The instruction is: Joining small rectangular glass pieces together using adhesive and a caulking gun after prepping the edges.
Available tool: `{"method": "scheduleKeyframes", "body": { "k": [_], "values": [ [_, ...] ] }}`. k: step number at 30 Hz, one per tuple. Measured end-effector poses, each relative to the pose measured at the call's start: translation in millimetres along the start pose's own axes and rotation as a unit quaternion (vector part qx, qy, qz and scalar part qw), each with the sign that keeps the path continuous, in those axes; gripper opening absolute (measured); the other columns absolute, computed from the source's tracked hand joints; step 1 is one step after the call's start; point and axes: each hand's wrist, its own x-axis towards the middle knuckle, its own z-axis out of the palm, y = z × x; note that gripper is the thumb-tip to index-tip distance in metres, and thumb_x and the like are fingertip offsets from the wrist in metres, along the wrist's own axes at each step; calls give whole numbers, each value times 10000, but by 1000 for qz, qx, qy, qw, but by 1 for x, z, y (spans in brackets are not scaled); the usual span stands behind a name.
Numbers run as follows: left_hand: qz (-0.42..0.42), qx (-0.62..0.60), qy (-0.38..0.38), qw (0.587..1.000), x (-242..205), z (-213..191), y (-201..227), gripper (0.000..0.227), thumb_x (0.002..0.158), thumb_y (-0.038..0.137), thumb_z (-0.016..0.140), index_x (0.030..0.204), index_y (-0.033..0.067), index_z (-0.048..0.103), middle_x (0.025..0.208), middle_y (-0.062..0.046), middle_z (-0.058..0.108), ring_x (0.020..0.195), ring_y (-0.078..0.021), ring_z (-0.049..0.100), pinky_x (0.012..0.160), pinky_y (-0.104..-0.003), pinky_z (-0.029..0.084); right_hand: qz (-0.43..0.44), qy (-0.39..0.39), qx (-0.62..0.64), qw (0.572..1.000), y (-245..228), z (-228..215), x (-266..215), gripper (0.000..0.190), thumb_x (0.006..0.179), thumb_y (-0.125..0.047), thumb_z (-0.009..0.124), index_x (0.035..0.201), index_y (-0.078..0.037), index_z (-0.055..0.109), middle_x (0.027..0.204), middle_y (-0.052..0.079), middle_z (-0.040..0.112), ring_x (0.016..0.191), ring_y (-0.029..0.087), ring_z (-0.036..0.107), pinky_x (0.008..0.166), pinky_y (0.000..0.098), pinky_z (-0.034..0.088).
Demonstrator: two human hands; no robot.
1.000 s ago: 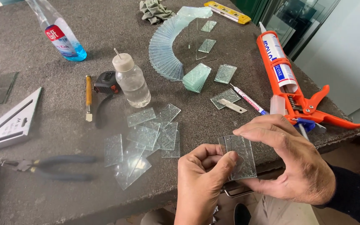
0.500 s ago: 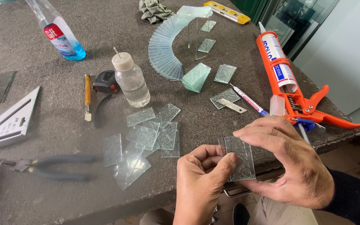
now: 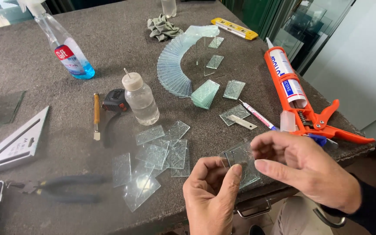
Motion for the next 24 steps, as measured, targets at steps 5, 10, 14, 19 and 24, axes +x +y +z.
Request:
{"method": "scheduleKeyframes", "body": {
  "k": [5,10,14,19,24],
  "values": [
    [27,0,10,1000,2,2,-6,209,837,67,974,959,26,810,809,-141,912,665,-123,729,635,-277,553,27,-17,-9,999,14,3,5,149,979,-161,896,929,-26,858,829,1,688,753,119,634,704,310,566],
    [26,62,10,998,-3,3,3,234,818,153,962,992,43,852,812,-73,880,707,-123,771,672,-287,639,14,-11,-30,999,16,2,4,154,972,-152,902,881,-28,891,774,-3,719,721,106,629,657,303,552],
    [49,171,20,984,-5,5,18,177,823,248,944,913,103,898,710,9,860,624,-63,723,613,-260,622,11,-4,-54,998,18,1,3,156,957,-154,921,859,-37,886,754,-3,703,700,104,610,633,298,538],
    [-3,178,16,984,-3,4,17,155,848,210,969,923,78,935,683,12,812,602,-45,648,558,-249,548,25,-33,-27,999,17,-1,1,216,993,-158,903,836,-19,851,732,-1,642,673,119,533,601,316,454],
    [-21,171,5,985,-3,6,22,109,870,163,951,885,64,909,701,-1,847,618,-48,664,575,-251,554,37,-39,-17,998,18,-2,2,219,987,-143,915,828,-14,837,724,7,634,666,122,531,596,312,458]
  ]
}}
